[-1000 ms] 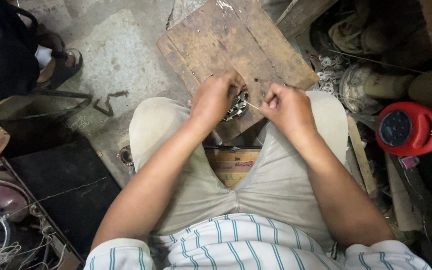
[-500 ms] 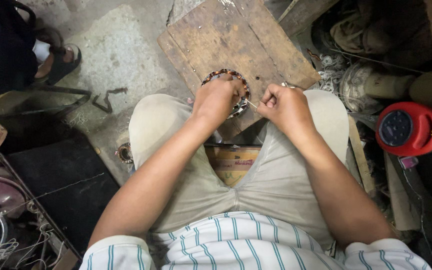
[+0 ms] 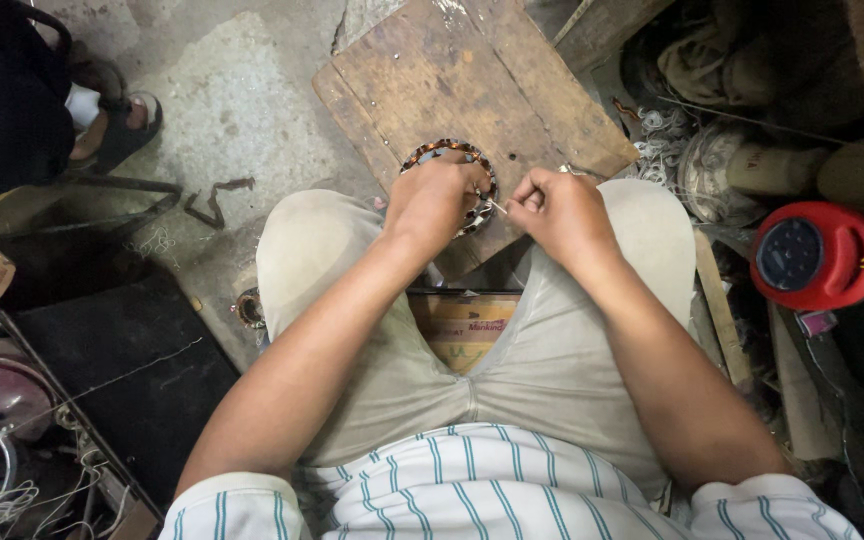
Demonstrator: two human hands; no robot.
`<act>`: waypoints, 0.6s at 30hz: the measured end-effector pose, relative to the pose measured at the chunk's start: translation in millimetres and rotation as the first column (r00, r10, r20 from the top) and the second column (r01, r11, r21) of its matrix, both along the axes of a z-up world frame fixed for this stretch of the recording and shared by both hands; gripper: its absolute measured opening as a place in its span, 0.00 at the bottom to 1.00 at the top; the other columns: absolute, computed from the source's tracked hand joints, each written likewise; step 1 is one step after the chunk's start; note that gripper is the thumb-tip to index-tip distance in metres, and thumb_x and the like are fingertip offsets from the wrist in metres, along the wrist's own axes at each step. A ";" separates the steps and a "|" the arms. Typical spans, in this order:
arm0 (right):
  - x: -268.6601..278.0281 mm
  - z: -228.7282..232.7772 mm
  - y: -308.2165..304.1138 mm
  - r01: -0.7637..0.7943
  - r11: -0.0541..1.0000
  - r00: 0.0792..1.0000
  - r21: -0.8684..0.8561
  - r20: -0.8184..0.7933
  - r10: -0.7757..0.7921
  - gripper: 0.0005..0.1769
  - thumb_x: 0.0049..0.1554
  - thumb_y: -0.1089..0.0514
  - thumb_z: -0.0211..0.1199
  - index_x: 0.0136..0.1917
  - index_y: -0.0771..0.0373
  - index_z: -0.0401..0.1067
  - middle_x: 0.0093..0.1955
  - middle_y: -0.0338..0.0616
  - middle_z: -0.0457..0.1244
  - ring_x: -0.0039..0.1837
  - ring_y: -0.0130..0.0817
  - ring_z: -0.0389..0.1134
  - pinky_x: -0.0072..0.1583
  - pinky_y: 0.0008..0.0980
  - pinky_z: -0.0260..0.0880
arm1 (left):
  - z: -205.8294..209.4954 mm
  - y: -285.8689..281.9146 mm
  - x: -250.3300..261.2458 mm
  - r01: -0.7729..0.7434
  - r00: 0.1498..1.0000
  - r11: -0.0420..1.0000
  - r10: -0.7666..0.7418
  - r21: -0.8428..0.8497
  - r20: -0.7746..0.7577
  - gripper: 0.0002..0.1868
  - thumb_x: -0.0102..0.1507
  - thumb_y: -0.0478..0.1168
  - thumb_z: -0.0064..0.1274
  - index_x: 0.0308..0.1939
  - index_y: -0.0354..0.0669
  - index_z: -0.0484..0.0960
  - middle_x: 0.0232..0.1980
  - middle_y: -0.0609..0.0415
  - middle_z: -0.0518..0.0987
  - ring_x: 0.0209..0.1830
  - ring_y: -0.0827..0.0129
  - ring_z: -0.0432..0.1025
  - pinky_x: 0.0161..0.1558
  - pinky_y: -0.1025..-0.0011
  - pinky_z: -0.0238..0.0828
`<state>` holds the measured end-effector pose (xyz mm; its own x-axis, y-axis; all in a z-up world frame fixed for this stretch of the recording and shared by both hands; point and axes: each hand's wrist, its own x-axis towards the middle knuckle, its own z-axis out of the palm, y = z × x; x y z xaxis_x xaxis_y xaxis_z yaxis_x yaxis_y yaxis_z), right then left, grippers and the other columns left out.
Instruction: The person sits on the floor and winds copper wire around a circular motor stator core placed on a wooden block. They repeatedly thread the wire through slots and pull it tight to secure the winding.
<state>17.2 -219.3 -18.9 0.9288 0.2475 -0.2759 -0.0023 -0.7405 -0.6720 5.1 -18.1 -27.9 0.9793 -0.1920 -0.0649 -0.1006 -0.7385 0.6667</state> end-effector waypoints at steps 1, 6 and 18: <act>0.7 -0.1 -0.5 0.001 1.000 1.000 0.003 -0.005 -0.001 0.07 0.51 0.59 0.71 0.38 0.63 0.76 0.29 0.40 0.66 0.32 0.29 0.67 0.39 0.31 0.66 | -0.2 0.7 -0.2 -0.001 1.000 1.000 0.001 -0.016 0.016 0.12 0.53 0.33 0.60 0.39 0.51 0.88 0.44 0.51 0.82 0.44 0.51 0.78 0.42 0.57 0.73; 3.4 -2.6 -4.0 -0.005 1.000 0.999 0.014 -0.048 0.005 0.07 0.53 0.58 0.70 0.39 0.62 0.77 0.28 0.39 0.64 0.31 0.28 0.64 0.38 0.32 0.64 | -1.0 -1.1 0.1 0.022 1.000 1.000 -0.022 0.010 -0.020 0.11 0.55 0.33 0.58 0.38 0.51 0.88 0.43 0.51 0.83 0.43 0.51 0.78 0.42 0.56 0.74; 3.8 -29.9 -12.2 -0.108 0.976 0.991 0.186 0.092 0.092 0.08 0.57 0.59 0.69 0.49 0.62 0.77 0.39 0.38 0.68 0.41 0.24 0.65 0.46 0.28 0.67 | -24.3 -14.8 -14.1 0.049 0.962 0.971 -0.109 0.233 0.252 0.11 0.56 0.33 0.51 0.42 0.36 0.80 0.45 0.42 0.80 0.42 0.51 0.79 0.40 0.57 0.76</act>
